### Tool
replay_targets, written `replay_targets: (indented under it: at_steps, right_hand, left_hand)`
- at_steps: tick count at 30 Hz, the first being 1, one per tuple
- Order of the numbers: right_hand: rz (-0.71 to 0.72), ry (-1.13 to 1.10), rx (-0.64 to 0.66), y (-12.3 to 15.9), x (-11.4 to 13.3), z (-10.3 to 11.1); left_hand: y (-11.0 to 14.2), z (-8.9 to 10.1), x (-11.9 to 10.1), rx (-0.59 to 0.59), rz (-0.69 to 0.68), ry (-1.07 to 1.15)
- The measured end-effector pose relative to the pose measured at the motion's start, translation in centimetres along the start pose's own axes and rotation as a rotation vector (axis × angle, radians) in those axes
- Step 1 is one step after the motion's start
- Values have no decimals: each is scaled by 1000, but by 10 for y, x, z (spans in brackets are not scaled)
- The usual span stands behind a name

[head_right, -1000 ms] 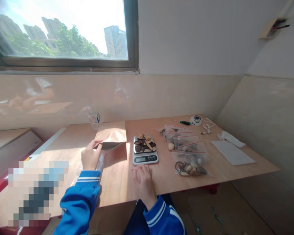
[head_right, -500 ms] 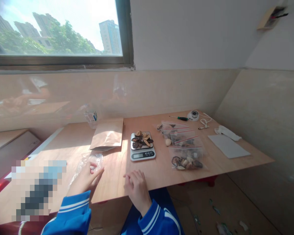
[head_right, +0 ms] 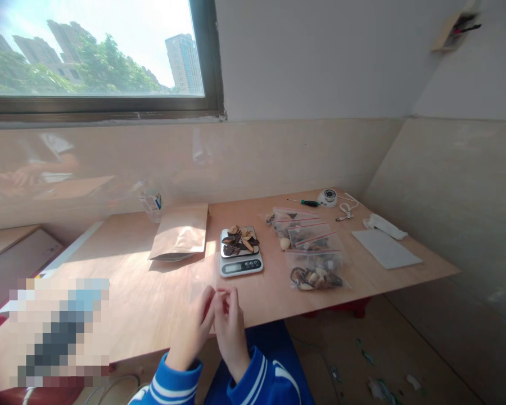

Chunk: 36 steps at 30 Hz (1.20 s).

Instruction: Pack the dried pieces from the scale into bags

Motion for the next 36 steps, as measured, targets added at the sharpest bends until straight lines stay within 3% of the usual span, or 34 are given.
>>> replay_targets:
  at_steps: [5, 14, 19, 22, 27, 33, 36]
  right_hand:
    - [-2, -82, 31, -11, 2, 12]
    - [-2, -107, 139, -7, 4, 4]
    - [64, -35, 230, -4, 9, 3]
    - [105, 69, 209, -2, 18, 4]
    - [169, 159, 171, 3, 32, 4]
    - [58, 145, 15, 1, 29, 10]
    - [62, 51, 40, 4, 31, 8]
  left_hand:
    - [2, -6, -11, 48, -37, 45]
    - [2, -1, -4, 107, 115, 240]
    - [0, 8, -1, 52, 169, 349]
    - [1, 10, -3, 27, 177, 393]
    - [5, 12, -6, -22, 41, 244]
    - [12, 17, -3, -180, 41, 147]
    - [11, 14, -4, -95, -4, 172]
Point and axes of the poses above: each hand's wrist, its own y-axis away from the middle knuckle, its own z-axis out of the back of the hand, x = y × z, the point moved 3 cm from there along -y, towards the middle knuckle, and after that the axes turned 5 degrees about -z, right-handed, at the moved point
